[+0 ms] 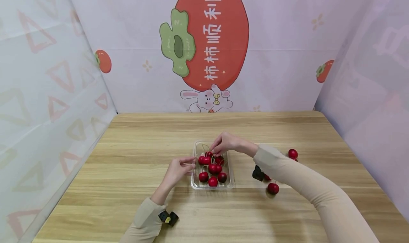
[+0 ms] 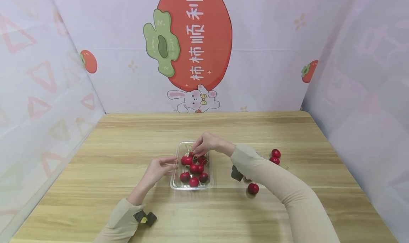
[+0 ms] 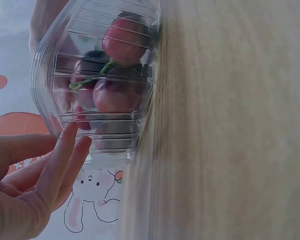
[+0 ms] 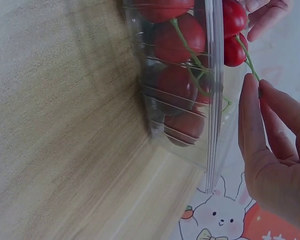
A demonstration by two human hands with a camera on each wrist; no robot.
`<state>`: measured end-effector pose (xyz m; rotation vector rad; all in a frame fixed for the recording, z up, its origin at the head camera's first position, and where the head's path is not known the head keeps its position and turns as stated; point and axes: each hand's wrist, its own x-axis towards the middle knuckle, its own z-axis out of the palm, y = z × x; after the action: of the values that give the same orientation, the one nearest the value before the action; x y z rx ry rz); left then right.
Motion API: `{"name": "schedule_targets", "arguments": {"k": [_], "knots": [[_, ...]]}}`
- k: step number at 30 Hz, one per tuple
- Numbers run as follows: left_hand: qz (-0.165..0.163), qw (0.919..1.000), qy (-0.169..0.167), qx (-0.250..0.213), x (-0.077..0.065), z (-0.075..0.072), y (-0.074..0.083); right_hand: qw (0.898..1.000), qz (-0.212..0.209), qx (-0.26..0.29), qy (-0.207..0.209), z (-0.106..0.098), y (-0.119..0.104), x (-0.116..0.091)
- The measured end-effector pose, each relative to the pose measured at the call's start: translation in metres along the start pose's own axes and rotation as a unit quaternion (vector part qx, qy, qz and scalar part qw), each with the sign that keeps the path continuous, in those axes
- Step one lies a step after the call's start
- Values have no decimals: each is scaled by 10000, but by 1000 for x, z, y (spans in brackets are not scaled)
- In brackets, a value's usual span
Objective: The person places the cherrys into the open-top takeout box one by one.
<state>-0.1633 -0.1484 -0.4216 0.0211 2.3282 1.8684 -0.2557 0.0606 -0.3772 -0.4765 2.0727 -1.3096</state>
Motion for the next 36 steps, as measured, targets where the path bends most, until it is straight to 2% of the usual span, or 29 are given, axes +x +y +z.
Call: {"name": "schedule_targets", "arguments": {"k": [11, 25, 36], "knots": [[29, 10000, -33, 57, 1, 0, -1, 9997, -182, -178, -34, -7, 0, -9], [10, 10000, -49, 40, 0, 0, 1, 9951, -815, -538, -149, -27, 2, -32], [-17, 10000, -34, 45, 0, 0, 2, 9934, -867, -748, 112, -41, 10, -50]]}}
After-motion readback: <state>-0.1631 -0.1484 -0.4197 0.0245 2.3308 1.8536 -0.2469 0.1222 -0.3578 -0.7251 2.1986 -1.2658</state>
